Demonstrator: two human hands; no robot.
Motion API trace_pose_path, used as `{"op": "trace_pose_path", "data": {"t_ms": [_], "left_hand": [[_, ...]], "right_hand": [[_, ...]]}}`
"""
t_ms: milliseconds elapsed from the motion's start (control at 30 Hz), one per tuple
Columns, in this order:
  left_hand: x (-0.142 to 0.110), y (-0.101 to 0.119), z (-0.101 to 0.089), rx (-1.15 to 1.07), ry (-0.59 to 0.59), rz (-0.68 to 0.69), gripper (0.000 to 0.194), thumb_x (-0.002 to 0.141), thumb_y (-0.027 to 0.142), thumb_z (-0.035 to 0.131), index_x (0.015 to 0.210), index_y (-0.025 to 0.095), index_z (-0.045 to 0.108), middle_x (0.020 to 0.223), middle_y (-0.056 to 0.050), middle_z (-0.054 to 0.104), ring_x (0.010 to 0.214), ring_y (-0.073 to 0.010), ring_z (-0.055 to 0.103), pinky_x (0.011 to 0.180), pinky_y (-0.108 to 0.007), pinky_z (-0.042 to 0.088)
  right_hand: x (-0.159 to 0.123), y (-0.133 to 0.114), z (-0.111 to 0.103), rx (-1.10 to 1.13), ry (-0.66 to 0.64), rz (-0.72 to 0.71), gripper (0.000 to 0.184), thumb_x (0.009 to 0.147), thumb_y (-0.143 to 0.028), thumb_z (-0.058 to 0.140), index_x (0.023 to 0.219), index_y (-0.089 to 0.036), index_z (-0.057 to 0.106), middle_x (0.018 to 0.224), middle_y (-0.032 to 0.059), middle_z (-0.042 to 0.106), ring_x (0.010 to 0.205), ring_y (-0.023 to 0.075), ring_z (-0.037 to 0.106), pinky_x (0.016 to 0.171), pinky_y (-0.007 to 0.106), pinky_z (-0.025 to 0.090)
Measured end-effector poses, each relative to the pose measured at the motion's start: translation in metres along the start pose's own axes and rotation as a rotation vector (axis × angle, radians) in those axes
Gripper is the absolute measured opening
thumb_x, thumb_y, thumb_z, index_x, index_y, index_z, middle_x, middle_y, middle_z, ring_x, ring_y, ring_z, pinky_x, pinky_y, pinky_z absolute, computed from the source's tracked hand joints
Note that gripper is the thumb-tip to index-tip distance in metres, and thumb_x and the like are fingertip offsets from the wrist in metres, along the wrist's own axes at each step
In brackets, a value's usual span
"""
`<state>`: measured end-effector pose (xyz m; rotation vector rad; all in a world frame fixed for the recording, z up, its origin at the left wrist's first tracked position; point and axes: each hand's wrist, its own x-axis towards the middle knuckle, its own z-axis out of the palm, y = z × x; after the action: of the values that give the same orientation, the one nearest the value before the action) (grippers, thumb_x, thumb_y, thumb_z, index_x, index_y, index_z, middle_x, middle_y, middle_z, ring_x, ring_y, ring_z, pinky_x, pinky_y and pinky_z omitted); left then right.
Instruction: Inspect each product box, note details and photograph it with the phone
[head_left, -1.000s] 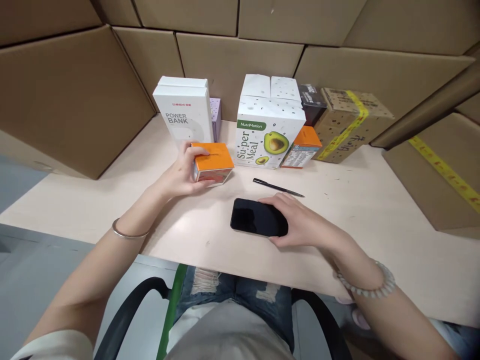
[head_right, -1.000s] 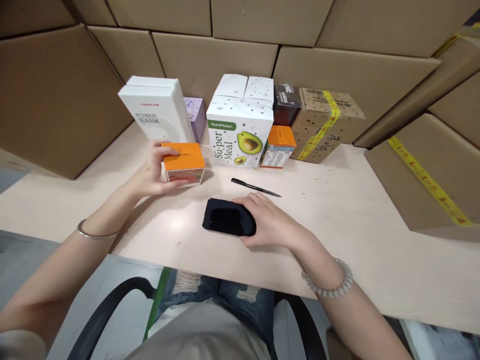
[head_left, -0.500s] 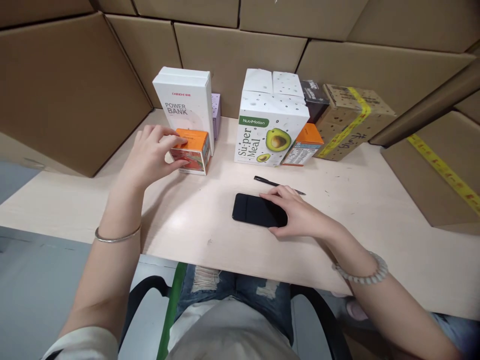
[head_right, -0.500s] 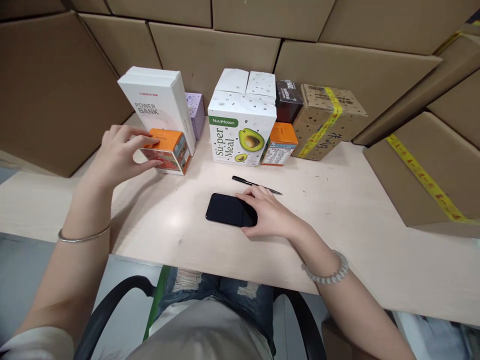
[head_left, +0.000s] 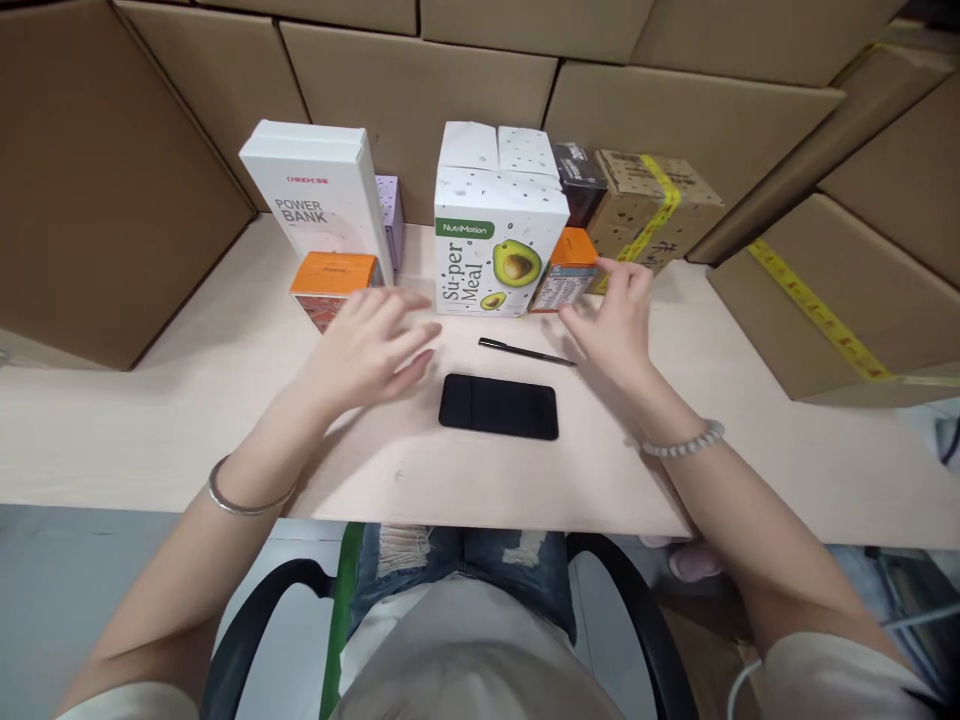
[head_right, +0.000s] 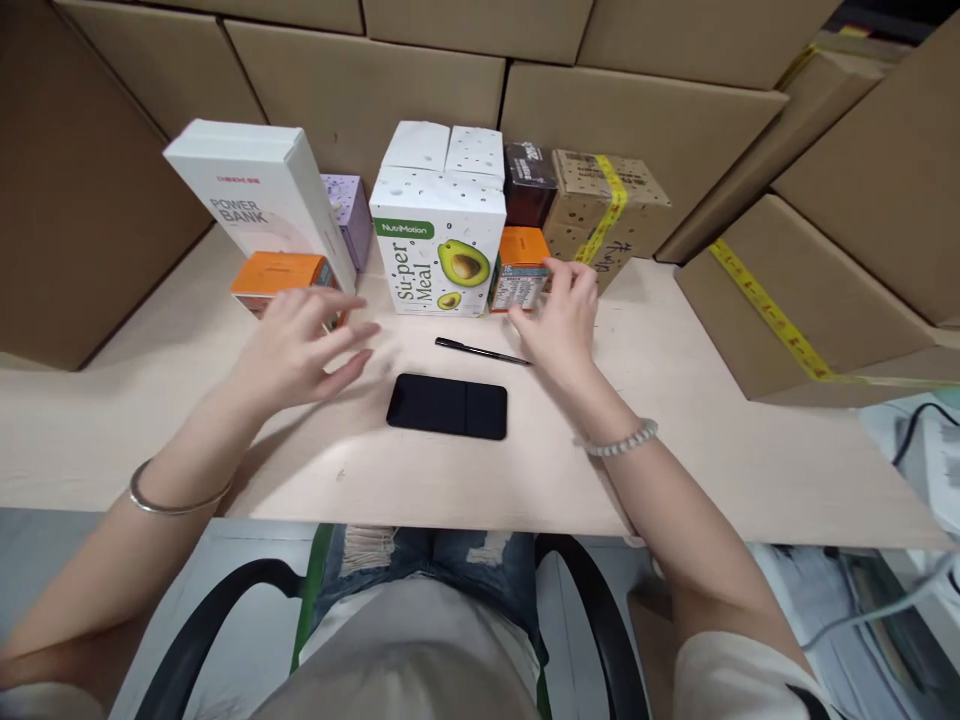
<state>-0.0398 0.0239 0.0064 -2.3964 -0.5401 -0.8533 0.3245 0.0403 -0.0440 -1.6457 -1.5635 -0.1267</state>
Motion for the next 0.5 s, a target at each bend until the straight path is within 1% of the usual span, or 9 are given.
{"op": "trace_pose_path", "data": {"t_ms": [33, 67, 133, 200, 267, 367, 433, 500], "left_hand": [[0.008, 0.010, 0.003, -0.005, -0.006, 0.061, 0.007, 0.103, 0.025, 0.062, 0.105, 0.022, 0.069, 0.115, -0.012, 0.075, 0.099, -0.0281, 0.068, 0.074, -0.041, 0.051], [0.015, 0.019, 0.006, -0.021, -0.006, 0.130, 0.008, 0.102, 0.021, 0.062, 0.099, 0.022, 0.068, 0.113, -0.011, 0.076, 0.096, -0.0258, 0.068, 0.073, -0.039, 0.051], [0.025, 0.034, 0.013, -0.065, -0.001, 0.230, 0.013, 0.102, 0.015, 0.061, 0.092, 0.021, 0.067, 0.107, -0.010, 0.076, 0.092, -0.0225, 0.068, 0.073, -0.037, 0.051], [0.032, 0.047, 0.020, -0.112, -0.003, 0.283, 0.014, 0.102, 0.015, 0.060, 0.092, 0.021, 0.067, 0.105, -0.010, 0.076, 0.091, -0.0213, 0.069, 0.074, -0.035, 0.051], [0.036, 0.056, 0.026, -0.147, -0.003, 0.299, 0.014, 0.104, 0.016, 0.058, 0.094, 0.020, 0.067, 0.105, -0.010, 0.077, 0.092, -0.0211, 0.069, 0.075, -0.035, 0.051], [0.039, 0.066, 0.030, -0.214, 0.028, 0.247, 0.013, 0.103, 0.014, 0.056, 0.094, 0.020, 0.065, 0.103, -0.010, 0.077, 0.088, -0.0205, 0.069, 0.075, -0.034, 0.053], [0.037, 0.070, 0.030, -0.301, 0.085, 0.159, 0.010, 0.102, 0.013, 0.059, 0.098, 0.020, 0.064, 0.095, -0.008, 0.076, 0.081, -0.0194, 0.068, 0.071, -0.033, 0.053], [0.034, 0.074, 0.029, -0.428, 0.158, 0.037, 0.008, 0.103, 0.012, 0.061, 0.103, 0.020, 0.064, 0.087, -0.004, 0.073, 0.074, -0.0174, 0.065, 0.067, -0.031, 0.053]], "right_hand": [[0.006, 0.001, 0.006, -0.005, -0.020, 0.039, 0.070, 0.081, -0.039, 0.078, 0.144, -0.018, 0.054, 0.141, 0.0212, 0.053, 0.143, 0.0432, 0.053, 0.124, 0.071, 0.042], [0.012, 0.001, 0.012, -0.001, -0.026, 0.078, 0.070, 0.085, -0.043, 0.076, 0.145, -0.019, 0.051, 0.142, 0.0221, 0.053, 0.145, 0.0436, 0.053, 0.124, 0.071, 0.042], [0.022, -0.002, 0.023, -0.010, -0.009, 0.122, 0.074, 0.087, -0.050, 0.076, 0.147, -0.019, 0.047, 0.147, 0.0243, 0.052, 0.148, 0.0447, 0.052, 0.124, 0.072, 0.043], [0.029, -0.006, 0.031, -0.045, 0.002, 0.157, 0.077, 0.087, -0.054, 0.078, 0.147, -0.019, 0.045, 0.150, 0.0261, 0.051, 0.149, 0.0459, 0.052, 0.121, 0.071, 0.046], [0.032, -0.010, 0.035, -0.065, -0.013, 0.203, 0.077, 0.086, -0.055, 0.079, 0.145, -0.019, 0.046, 0.148, 0.0261, 0.055, 0.145, 0.0458, 0.056, 0.117, 0.070, 0.050], [0.030, -0.013, 0.029, -0.040, -0.037, 0.272, 0.076, 0.082, -0.052, 0.083, 0.141, -0.018, 0.049, 0.138, 0.0228, 0.066, 0.133, 0.0439, 0.066, 0.114, 0.069, 0.053], [0.024, -0.010, 0.018, -0.022, -0.010, 0.276, 0.076, 0.080, -0.050, 0.084, 0.140, -0.017, 0.050, 0.137, 0.0222, 0.068, 0.130, 0.0438, 0.067, 0.114, 0.070, 0.052], [0.015, -0.005, 0.002, -0.008, 0.055, 0.233, 0.075, 0.080, -0.050, 0.084, 0.140, -0.018, 0.051, 0.140, 0.0231, 0.067, 0.133, 0.0448, 0.065, 0.115, 0.070, 0.050]]}}
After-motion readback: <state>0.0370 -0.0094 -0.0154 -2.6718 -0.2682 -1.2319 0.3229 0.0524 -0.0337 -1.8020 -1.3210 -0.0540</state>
